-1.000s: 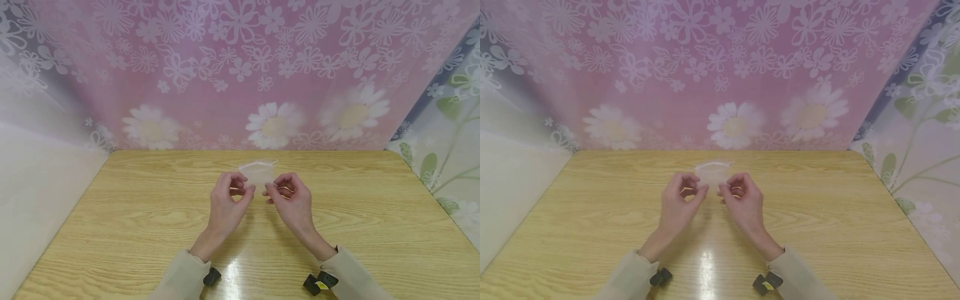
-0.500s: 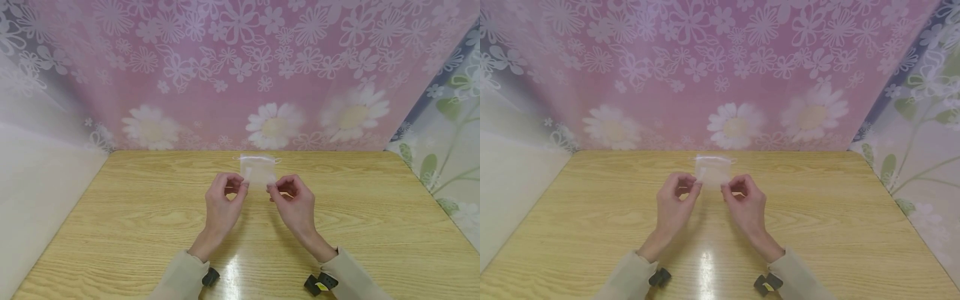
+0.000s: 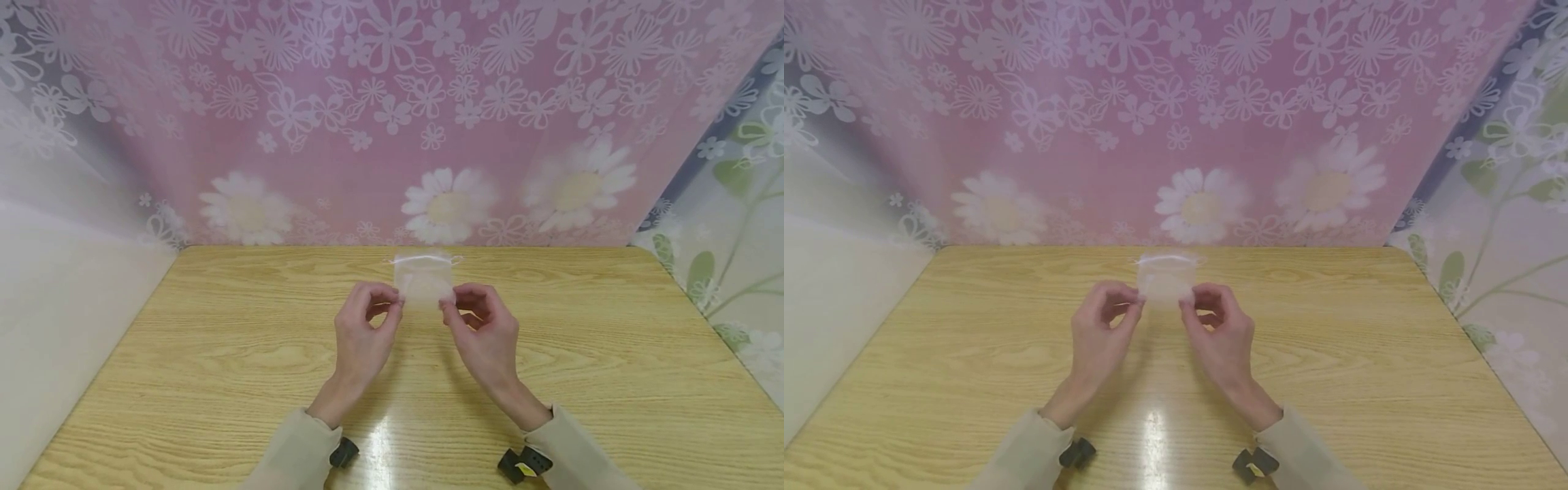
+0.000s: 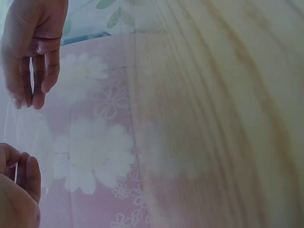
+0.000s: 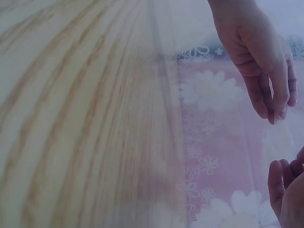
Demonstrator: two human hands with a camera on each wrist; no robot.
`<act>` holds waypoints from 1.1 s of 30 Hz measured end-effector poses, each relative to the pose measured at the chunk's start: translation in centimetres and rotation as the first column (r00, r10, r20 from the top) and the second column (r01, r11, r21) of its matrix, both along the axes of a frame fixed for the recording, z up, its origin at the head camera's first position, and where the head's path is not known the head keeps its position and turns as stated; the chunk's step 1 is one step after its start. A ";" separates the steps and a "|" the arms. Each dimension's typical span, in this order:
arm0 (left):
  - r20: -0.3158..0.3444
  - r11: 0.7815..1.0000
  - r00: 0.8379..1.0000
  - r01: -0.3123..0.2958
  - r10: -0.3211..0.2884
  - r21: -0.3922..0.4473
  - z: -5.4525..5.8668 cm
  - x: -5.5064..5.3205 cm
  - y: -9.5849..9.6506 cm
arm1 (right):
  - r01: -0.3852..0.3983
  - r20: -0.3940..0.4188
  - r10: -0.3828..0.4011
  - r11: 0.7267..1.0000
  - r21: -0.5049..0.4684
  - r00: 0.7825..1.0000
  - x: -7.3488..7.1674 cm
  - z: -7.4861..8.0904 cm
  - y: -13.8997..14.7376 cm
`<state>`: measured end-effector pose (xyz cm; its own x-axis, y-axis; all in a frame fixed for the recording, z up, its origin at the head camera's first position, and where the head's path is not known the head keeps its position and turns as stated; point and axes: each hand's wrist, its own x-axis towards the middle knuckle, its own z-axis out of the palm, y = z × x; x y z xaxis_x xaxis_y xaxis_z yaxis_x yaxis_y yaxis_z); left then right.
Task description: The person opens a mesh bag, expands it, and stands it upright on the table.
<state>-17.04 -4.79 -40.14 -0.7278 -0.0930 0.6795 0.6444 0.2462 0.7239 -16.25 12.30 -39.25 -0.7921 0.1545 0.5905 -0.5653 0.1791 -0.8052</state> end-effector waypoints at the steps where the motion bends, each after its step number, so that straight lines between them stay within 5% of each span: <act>1: -0.017 1.000 1.000 -0.001 0.001 -0.006 0.0 0.0 0.0 | -0.005 -0.001 0.005 1.000 -0.014 1.000 0.0 0.0 0.0; 14: -0.106 0.997 0.993 -0.055 0.049 -0.057 0.1 0.0 0.2 | 0.078 0.007 -0.078 0.997 0.012 0.997 0.2 0.0 0.0; 22: -0.125 0.992 0.992 -0.038 0.023 -0.119 0.1 0.2 0.2 | 0.096 0.011 -0.098 0.992 0.080 0.995 0.1 -0.2 0.1; 33: 0.098 0.996 0.993 0.070 -0.066 -0.048 0.2 0.5 0.4 | 0.062 0.083 -0.080 0.978 0.197 0.993 0.2 -0.4 0.3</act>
<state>-16.50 -4.39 -39.91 -0.7933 -0.0080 0.6088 0.5891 0.2424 0.7708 -16.06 12.60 -39.61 -0.8346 0.1017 0.5413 -0.4721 0.3740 -0.7983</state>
